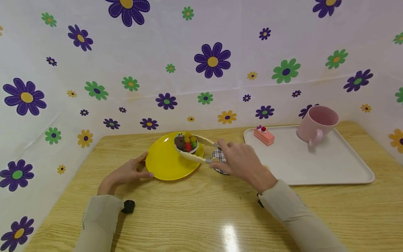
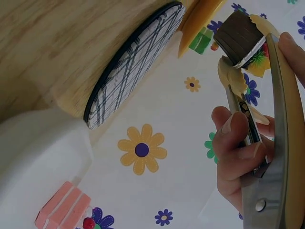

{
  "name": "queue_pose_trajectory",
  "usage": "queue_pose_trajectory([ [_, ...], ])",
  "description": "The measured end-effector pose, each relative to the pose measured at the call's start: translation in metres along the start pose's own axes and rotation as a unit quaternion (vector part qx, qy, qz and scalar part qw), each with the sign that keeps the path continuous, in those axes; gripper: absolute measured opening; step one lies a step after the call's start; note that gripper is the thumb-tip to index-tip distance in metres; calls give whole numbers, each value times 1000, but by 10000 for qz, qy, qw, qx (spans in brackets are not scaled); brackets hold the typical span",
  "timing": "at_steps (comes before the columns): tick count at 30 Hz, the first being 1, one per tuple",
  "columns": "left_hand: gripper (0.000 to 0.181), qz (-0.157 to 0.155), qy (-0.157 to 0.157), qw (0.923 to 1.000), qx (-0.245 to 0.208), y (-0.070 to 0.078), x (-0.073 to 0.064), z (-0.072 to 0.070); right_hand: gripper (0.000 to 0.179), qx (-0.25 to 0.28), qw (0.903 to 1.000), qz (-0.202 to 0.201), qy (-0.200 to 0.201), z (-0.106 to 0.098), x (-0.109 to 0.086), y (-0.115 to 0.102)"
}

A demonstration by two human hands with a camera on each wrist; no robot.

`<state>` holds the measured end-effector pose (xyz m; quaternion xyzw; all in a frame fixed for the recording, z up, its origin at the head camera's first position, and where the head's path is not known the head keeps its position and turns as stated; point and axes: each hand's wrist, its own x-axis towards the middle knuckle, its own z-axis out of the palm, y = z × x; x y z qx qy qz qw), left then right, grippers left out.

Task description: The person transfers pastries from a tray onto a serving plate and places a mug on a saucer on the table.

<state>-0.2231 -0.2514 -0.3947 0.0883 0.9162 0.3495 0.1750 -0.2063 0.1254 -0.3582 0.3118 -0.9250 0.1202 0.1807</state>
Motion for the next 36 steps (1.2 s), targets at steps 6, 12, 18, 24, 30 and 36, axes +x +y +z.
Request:
queue_pose_trajectory([
  [6, 108, 13, 12, 10000, 79, -1, 1, 0, 56, 112, 9999, -60, -12, 2, 0, -1],
  [12, 108, 23, 29, 9999, 98, 0, 2, 0, 58, 97, 9999, -119, 51, 5, 2, -3],
  [18, 107, 30, 9, 9999, 151, 3, 0, 0, 58, 58, 9997, -213, 76, 10, 4, -4],
  [24, 107, 46, 39, 9997, 238, 4, -2, 0, 57, 143, 9993, -339, 110, 15, 7, -7],
  [30, 107, 21, 57, 9998, 210, 3, -2, 1, 57, -39, 9991, -421, 71, 21, 11, -12],
  [36, 106, 6, 52, 9999, 162, 4, -1, 0, 58, -173, 9991, -372, -46, 23, 14, -17],
])
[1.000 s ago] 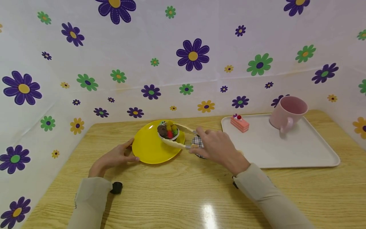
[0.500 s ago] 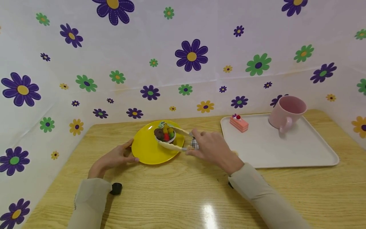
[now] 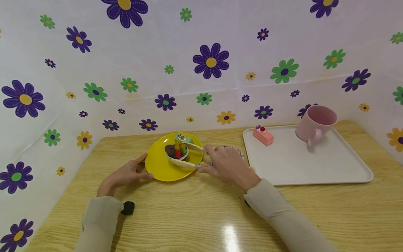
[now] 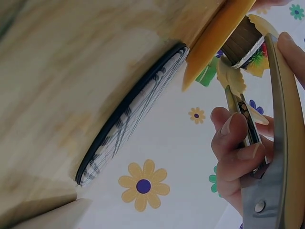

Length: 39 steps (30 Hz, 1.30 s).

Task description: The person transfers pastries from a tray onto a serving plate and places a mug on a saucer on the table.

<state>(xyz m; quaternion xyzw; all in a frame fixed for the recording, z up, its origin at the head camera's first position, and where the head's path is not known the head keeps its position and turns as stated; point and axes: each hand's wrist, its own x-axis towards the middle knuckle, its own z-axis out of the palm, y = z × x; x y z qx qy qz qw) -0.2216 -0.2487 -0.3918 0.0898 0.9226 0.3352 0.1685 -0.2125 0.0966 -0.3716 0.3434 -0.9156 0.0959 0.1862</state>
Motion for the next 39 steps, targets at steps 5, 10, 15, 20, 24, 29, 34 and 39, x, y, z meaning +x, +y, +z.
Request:
queue_pose_trajectory([
  [5, 106, -6, 2, 10000, 0, 1, -1, 0, 59, -112, 9999, 16, -52, 1, 3, -3],
  [10, 106, 55, -3, 10000, 4, 1, -1, 0, 63, -12, 9998, 111, -166, 2, 6, -5],
  [15, 107, 46, -29, 10000, -59, 1, 0, 1, 64, 98, 9997, 114, -198, 3, 8, -7],
  [20, 106, 20, -43, 10000, -37, 0, 0, 0, 61, 150, 9998, 47, -154, 5, 12, -8],
  [24, 107, -22, -36, 10000, 18, 0, 0, 0, 62, 189, 9998, 50, -104, 7, 15, -10],
  [29, 108, -7, -38, 10000, 8, -1, 0, 0, 59, 204, 9997, 78, -130, 9, 20, -12],
  [34, 107, 34, -25, 10000, 33, -1, 1, 0, 57, 188, 9996, 88, -170, 12, 25, -15],
  [39, 106, 48, -39, 10000, -24, -1, 1, 0, 57, 167, 9996, 128, -195, 15, 30, -16],
])
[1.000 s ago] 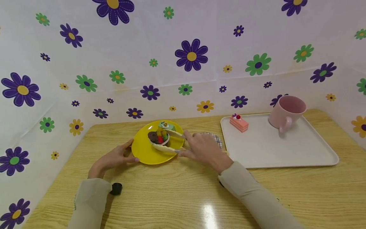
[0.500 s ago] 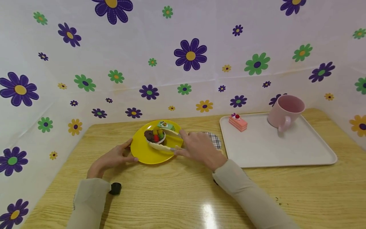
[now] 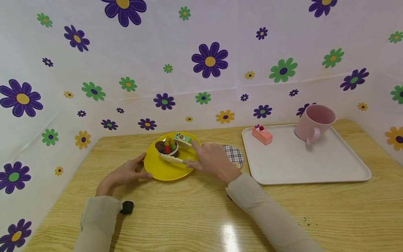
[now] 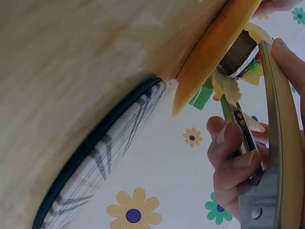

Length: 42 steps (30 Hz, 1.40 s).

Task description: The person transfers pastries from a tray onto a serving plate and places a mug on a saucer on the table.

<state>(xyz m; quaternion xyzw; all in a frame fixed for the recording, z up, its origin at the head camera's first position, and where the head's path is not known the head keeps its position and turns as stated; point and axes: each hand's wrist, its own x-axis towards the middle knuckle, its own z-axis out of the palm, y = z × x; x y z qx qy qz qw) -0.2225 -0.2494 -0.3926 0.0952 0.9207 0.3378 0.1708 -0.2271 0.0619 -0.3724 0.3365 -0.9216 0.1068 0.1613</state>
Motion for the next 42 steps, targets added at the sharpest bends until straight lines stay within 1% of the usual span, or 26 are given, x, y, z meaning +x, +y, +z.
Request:
queue_pose_trajectory([
  [5, 107, -23, -7, 10000, 7, 0, 0, 0, 58, 2, 10000, 49, -6, 2, 4, -1],
  [11, 107, -23, 7, 10000, 13, 0, 0, -1, 56, -149, 9998, 10, 89, 3, 8, -2],
  [17, 106, -20, -40, 10000, -58, -1, 0, 0, 62, -228, 9997, 65, 51, 1, 10, -3],
  [24, 106, 13, -6, 10000, -14, -1, 1, -1, 67, -261, 9996, 122, -26, -6, 6, -4],
  [32, 106, 44, -37, 9999, -111, -3, 1, 0, 65, -251, 9996, 31, 130, -13, 2, -3],
  [42, 105, 61, -60, 9998, -160, -4, 1, 0, 63, -273, 9993, 56, 264, -22, -7, 2],
])
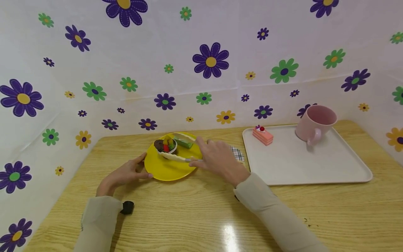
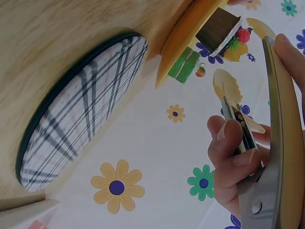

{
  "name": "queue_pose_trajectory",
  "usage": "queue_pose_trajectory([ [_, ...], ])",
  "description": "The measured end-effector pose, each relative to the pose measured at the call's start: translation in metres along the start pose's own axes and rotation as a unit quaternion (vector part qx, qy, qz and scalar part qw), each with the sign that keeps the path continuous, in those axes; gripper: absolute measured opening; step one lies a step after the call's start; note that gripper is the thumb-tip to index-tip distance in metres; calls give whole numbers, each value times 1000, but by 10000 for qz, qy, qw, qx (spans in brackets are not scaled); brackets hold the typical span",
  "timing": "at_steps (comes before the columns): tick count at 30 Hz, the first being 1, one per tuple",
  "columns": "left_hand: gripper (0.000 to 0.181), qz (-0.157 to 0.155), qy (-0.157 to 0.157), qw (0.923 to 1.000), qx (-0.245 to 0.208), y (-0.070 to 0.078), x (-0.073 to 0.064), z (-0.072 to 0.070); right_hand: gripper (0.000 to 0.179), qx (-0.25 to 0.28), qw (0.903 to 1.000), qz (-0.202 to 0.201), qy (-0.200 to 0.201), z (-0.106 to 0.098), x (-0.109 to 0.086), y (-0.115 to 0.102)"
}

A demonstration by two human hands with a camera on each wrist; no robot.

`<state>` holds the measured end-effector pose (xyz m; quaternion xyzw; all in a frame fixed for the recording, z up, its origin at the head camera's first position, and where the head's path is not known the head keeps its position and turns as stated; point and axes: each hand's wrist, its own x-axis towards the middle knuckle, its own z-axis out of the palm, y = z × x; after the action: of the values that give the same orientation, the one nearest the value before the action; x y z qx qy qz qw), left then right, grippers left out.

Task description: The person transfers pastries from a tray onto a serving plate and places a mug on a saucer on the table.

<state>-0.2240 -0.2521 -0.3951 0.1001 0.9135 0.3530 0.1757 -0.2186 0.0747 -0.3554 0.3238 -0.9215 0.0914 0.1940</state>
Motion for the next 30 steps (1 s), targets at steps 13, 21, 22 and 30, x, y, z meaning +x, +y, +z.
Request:
queue_pose_trajectory([
  [13, 105, -53, 18, 10000, 50, 1, -1, 0, 67, -26, 9998, -113, 159, -6, -14, 11],
  [21, 107, -136, 47, 9997, 189, 2, -1, 1, 73, -114, 9996, -51, 260, -11, -23, 17],
  [22, 107, -130, 47, 9997, 202, 2, -1, 1, 73, -121, 9996, -26, 245, -11, -24, 18],
  [30, 106, 10, 33, 9999, 165, 4, -2, 0, 73, -50, 9997, 244, 0, -18, -33, 25],
])
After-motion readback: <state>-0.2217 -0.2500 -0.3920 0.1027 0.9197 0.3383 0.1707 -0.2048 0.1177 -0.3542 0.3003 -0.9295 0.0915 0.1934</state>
